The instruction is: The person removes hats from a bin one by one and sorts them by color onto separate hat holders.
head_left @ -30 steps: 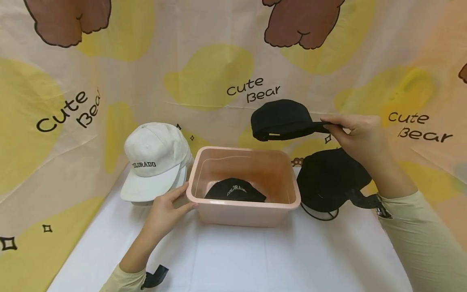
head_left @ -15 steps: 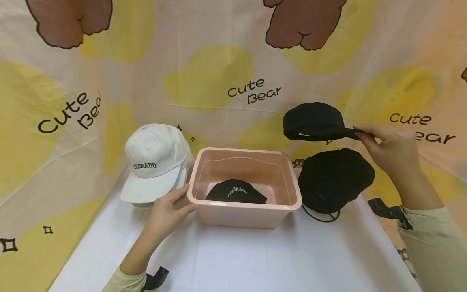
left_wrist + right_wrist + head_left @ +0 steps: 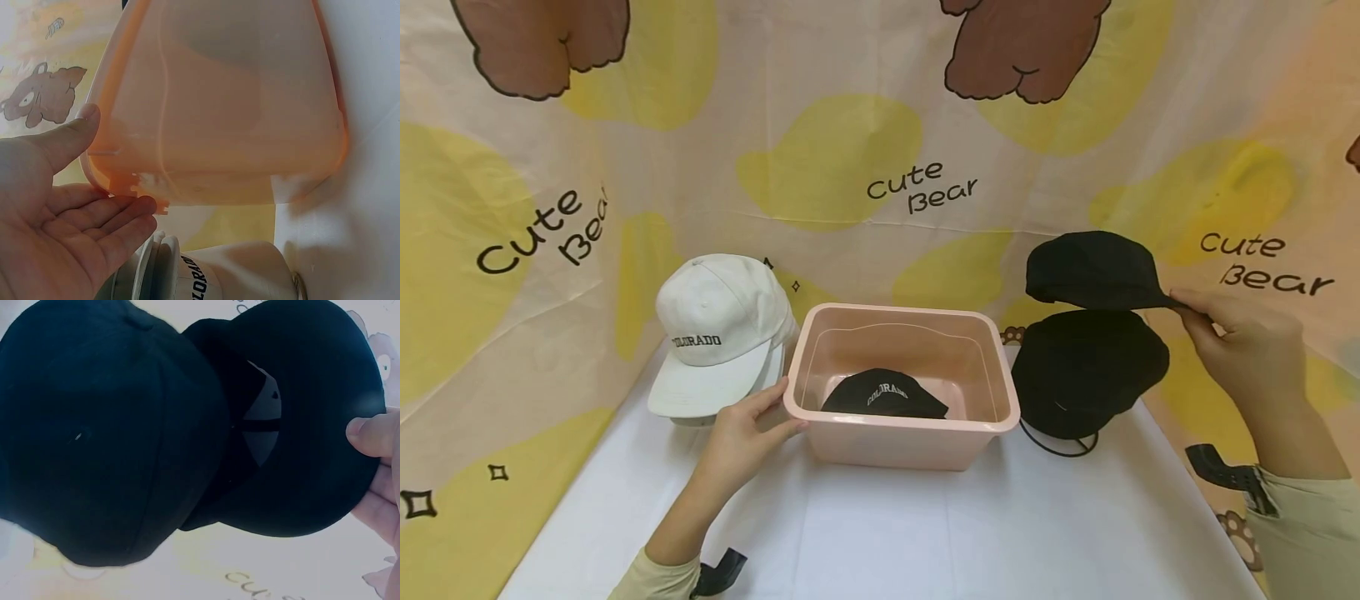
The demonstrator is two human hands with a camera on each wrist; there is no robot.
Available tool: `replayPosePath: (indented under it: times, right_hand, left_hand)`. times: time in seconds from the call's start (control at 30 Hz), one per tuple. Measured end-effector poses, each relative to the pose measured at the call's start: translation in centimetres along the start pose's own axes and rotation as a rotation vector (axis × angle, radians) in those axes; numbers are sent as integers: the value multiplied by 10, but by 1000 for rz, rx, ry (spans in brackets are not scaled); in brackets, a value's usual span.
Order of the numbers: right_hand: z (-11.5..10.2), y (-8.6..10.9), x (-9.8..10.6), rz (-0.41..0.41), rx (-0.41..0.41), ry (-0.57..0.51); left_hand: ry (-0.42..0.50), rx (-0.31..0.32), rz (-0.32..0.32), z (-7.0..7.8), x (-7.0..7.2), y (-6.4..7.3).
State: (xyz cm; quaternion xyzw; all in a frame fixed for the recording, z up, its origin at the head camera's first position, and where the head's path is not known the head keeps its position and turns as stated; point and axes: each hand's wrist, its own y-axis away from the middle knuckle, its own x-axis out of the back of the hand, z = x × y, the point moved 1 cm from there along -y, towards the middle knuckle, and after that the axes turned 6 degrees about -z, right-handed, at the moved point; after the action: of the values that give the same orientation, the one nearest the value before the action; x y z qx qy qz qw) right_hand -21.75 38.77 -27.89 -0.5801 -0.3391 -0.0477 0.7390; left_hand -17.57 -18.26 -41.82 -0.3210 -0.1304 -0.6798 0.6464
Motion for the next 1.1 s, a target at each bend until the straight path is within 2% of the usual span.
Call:
replayPosePath:
  times: [0.37, 0.57, 0.73, 0.87, 1.03, 1.1]
  right_hand:
    - [4, 31, 8, 14, -24, -32]
    - [4, 50, 3, 61, -37, 23]
    - [4, 65, -3, 51, -51, -5]
    - [4, 76, -4, 69, -76, -106]
    - [3, 89, -4, 103, -120, -322]
    - [2, 94, -4, 102, -135, -370]
  left_hand:
    - [-2, 7, 3, 0, 0, 0]
    - [11, -5, 4, -2, 0, 0]
    - [8, -4, 2, -2, -1, 0]
    - [7, 1, -5, -1, -1, 1]
    - [5, -12, 2, 0, 0, 1]
    - [1, -15, 4, 0, 0, 0]
